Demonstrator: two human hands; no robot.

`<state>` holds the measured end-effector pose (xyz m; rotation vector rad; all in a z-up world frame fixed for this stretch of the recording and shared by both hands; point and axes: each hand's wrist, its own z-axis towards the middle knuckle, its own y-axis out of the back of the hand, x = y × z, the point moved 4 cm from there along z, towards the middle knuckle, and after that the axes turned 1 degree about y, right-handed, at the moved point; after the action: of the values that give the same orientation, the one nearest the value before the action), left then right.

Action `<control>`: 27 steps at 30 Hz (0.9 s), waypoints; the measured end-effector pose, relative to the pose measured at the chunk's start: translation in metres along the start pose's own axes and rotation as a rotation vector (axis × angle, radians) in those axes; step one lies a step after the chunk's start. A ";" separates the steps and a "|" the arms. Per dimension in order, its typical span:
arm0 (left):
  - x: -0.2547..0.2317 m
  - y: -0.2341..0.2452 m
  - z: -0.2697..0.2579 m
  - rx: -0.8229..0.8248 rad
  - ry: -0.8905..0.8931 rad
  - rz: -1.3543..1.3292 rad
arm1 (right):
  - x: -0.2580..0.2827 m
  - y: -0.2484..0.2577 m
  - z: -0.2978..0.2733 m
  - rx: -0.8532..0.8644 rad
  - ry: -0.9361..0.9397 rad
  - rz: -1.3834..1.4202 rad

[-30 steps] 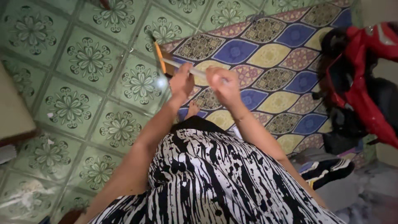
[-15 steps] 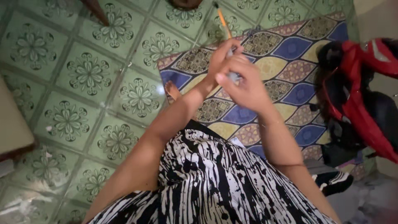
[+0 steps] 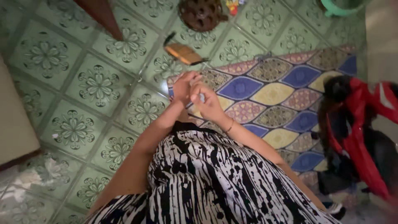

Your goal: The person sweeps the floor with a broom, moving debris into a pile and then across the room.

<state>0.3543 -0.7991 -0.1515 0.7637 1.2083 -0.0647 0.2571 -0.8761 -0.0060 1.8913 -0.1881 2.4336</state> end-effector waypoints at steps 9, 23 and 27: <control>-0.059 0.056 0.081 -0.307 -0.119 -0.123 | 0.118 0.021 0.105 0.142 0.021 0.075; 0.118 0.028 0.158 -0.062 -0.007 -0.250 | -0.113 0.014 0.203 0.287 -0.051 -0.238; 0.098 0.036 0.140 -0.052 -0.053 -0.184 | -0.114 0.001 0.175 0.376 -0.134 -0.279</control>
<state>0.5213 -0.8172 -0.1979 0.6012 1.2223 -0.2031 0.4534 -0.8955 -0.0739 2.0510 0.5300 2.2736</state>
